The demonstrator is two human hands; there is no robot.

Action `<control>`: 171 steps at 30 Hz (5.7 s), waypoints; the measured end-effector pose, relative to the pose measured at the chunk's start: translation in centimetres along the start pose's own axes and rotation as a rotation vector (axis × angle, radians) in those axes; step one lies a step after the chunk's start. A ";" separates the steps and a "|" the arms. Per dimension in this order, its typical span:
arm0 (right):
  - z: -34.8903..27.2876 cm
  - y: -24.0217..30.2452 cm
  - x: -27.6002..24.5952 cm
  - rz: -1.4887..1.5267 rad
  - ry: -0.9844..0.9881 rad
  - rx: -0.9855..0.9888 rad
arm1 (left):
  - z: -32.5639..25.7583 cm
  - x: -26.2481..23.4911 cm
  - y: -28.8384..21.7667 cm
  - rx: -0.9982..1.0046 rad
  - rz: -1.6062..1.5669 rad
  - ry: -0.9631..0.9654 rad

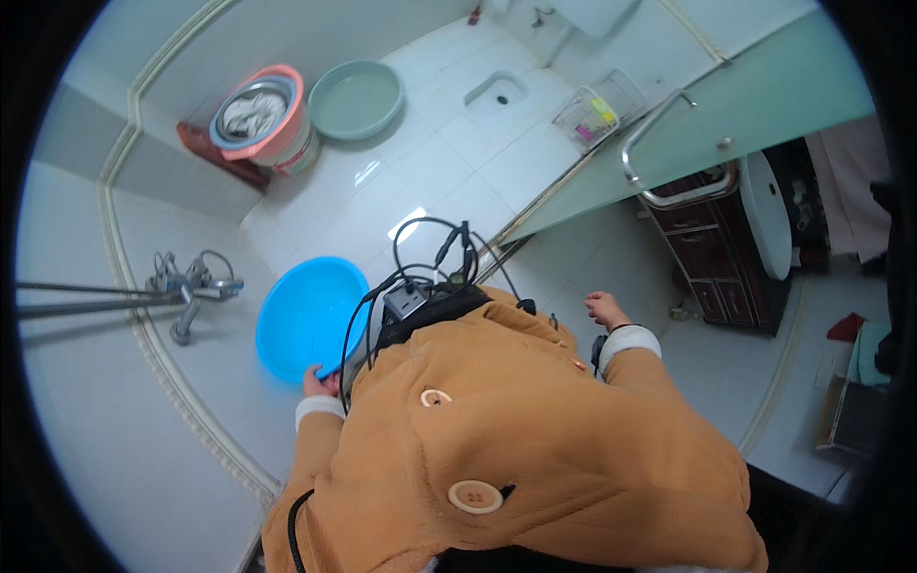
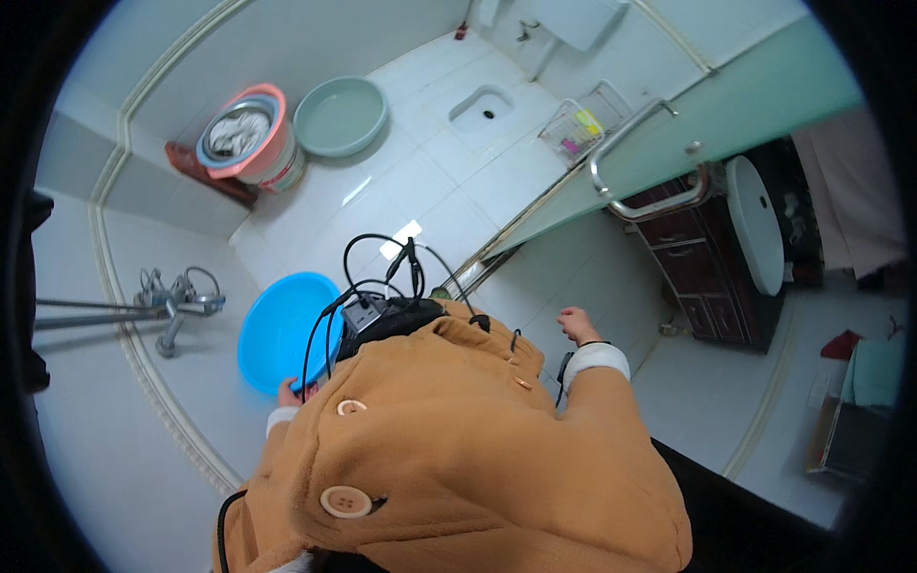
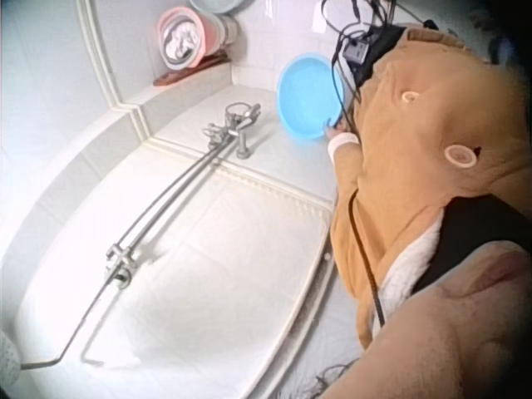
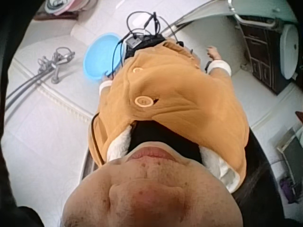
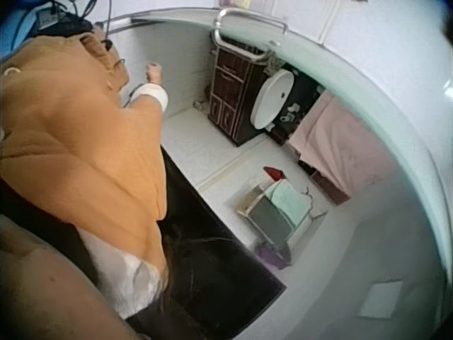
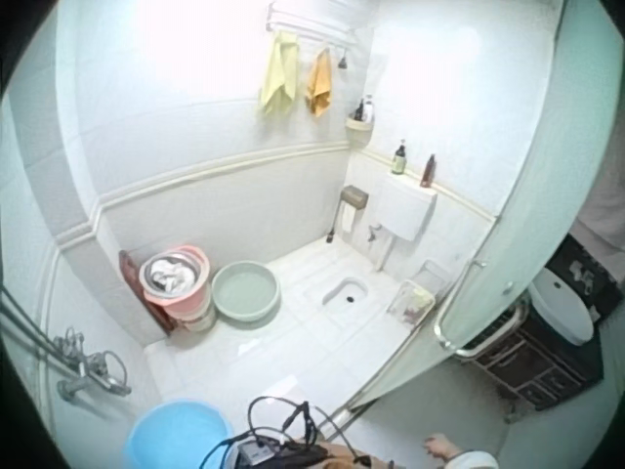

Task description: The person hand washes a white cloth in a light green basin, then transfers it to a blue basin for rinsing. They wring out the cloth and place it into a pink bucket. The person then cleans the floor with a sponge and refills the blue basin with water from the tap.

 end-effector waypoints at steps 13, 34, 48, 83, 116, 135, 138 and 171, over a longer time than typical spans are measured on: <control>-3.9 -0.8 2.4 -0.048 0.056 0.096 | 0.7 -3.8 -0.4 0.030 0.027 -0.016; -3.3 0.5 7.0 -0.103 0.036 -0.059 | 5.3 3.7 -4.4 -0.090 0.324 0.121; 8.8 22.7 10.1 0.067 0.151 -0.444 | 3.6 26.4 -6.2 0.071 0.577 0.281; 24.7 35.1 -2.8 0.390 -0.008 0.527 | 12.3 97.8 -7.6 0.103 0.591 0.112; 101.6 127.8 -4.7 0.818 0.241 -0.431 | 28.5 130.1 4.0 0.024 0.634 0.238; 92.4 109.2 3.2 1.237 0.372 -0.034 | 31.9 131.5 2.0 0.036 0.827 0.033; 86.4 97.8 1.3 0.579 0.281 -0.195 | 32.1 131.9 2.0 0.067 0.925 0.085; 68.0 51.2 6.6 0.086 -0.105 0.449 | 29.1 125.9 20.6 -0.035 1.333 0.163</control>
Point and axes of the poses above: each hand's wrist, its own z-axis towards the middle knuckle, its own x-axis out of the palm, y = z × x, the point moved 4 cm from there along z, towards the middle knuckle, and after that the axes turned 3 degrees about -y, right-handed, at the moved point
